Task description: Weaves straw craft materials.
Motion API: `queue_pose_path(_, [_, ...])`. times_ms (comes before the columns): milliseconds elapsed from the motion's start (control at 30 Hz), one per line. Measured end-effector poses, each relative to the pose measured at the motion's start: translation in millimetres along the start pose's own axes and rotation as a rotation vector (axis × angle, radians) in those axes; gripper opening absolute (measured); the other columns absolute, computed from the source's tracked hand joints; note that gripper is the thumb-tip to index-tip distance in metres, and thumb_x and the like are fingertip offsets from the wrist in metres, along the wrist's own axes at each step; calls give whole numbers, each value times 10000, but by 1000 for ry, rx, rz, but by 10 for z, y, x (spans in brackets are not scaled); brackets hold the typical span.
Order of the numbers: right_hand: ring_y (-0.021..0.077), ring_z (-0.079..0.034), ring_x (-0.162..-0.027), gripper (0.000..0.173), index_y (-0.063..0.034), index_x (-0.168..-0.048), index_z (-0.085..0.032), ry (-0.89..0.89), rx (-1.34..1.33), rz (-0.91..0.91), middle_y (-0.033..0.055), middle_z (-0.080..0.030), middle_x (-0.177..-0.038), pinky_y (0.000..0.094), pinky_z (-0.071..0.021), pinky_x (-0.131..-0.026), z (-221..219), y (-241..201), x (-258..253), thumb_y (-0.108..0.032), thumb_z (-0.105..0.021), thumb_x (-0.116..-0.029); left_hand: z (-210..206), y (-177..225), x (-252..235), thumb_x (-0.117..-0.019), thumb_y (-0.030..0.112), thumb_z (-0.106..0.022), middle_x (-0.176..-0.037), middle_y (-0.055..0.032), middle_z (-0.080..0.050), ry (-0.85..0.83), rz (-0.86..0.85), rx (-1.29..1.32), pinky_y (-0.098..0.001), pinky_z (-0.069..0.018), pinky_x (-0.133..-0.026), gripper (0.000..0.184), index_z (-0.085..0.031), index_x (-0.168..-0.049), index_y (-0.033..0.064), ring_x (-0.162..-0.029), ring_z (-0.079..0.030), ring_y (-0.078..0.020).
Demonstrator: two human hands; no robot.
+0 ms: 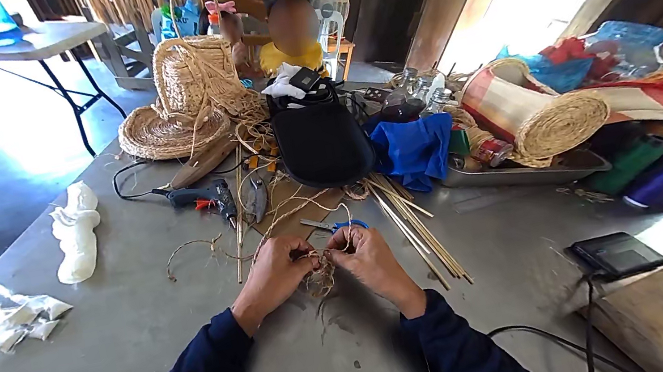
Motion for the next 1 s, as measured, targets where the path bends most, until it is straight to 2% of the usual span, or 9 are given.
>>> queue_pose_path(100, [2, -612, -655, 52, -7, -907, -682, -2, -13, 8, -13, -655, -762, 175, -530, -644, -19, -14, 4, -4, -703, -860, -32, 10, 5, -927, 75, -678, -873, -7, -683, -29, -15, 100, -225, -555, -741, 120, -697, -1025, 9, -755, -643, -31])
queue_pose_path(167, [-1, -609, -652, 54, -7, -910, -683, -11, -11, 13, -12, -654, -759, 170, -525, -638, -43, -23, 9, -16, -711, -865, -31, -1, 6, -913, 95, -652, -844, 10, -684, -14, -30, 138, -235, -550, -719, 119, -709, -989, 24, -734, -638, -29])
queue_pose_path(333, [-18, -590, -651, 52, -10, -907, -690, -9, 20, 27, -24, -649, -756, 157, -502, -632, -44, -49, 17, -23, -712, -863, -6, 5, -7, -972, 144, -669, -789, 31, -670, 4, -42, 49, -203, -536, -709, 131, -714, -926, 30, -699, -619, 1])
queue_pose_path(533, [-4, -609, -633, 38, -26, -880, -684, -32, -14, 13, -34, -651, -727, 177, -531, -634, -22, -29, 3, -10, -709, -858, 22, 39, 3, -956, 173, -676, -812, 8, -682, 13, -30, -68, -258, -525, -732, 140, -730, -932, 46, -724, -620, -31])
queue_pose_path(600, [28, -645, -652, 41, -10, -903, -677, -60, -108, -17, -19, -668, -743, 208, -572, -663, -30, -4, 7, 11, -705, -881, 30, 43, 12, -955, 169, -674, -815, 2, -681, 22, -27, -51, -248, -535, -727, 142, -727, -938, 38, -721, -624, -30])
queue_pose_path(700, [103, -697, -730, 105, 43, -1026, -656, -107, -327, -106, 28, -699, -818, 283, -614, -747, -8, 40, 11, 40, -566, -972, 84, 68, 17, -966, 147, -662, -824, -11, -688, 67, -43, 13, -226, -540, -729, 150, -723, -967, 10, -728, -631, -24])
queue_pose_path(800, [126, -702, -726, 241, 45, -1062, -633, -94, -453, -152, 34, -705, -799, 304, -607, -738, 16, 103, -2, 7, -402, -1003, 146, 80, 20, -970, 130, -660, -817, -5, -684, 127, -49, 69, -211, -547, -722, 138, -713, -975, 3, -720, -636, -15])
queue_pose_path(867, [121, -700, -728, 207, 36, -1044, -639, -108, -442, -148, 37, -706, -829, 294, -611, -724, -13, 89, 14, 11, -443, -985, 179, 85, 27, -967, 122, -660, -806, 8, -677, 169, -54, 92, -204, -545, -712, 126, -711, -967, 7, -707, -630, -5])
queue_pose_path(1000, [75, -690, -747, 85, 17, -1009, -667, -104, -282, -57, 3, -698, -852, 262, -610, -735, -102, -11, 47, -8, -655, -928, 247, 71, 43, -962, 120, -652, -820, 3, -684, 274, -68, 109, -213, -553, -723, 124, -713, -960, 13, -723, -643, -19])
Point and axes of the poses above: each hand's wrist, its own x-axis away from the middle knuckle, its own z-axis out of the back of the hand, y = z × x, the point moved 10 cm from there along -x, towards the middle knuckle
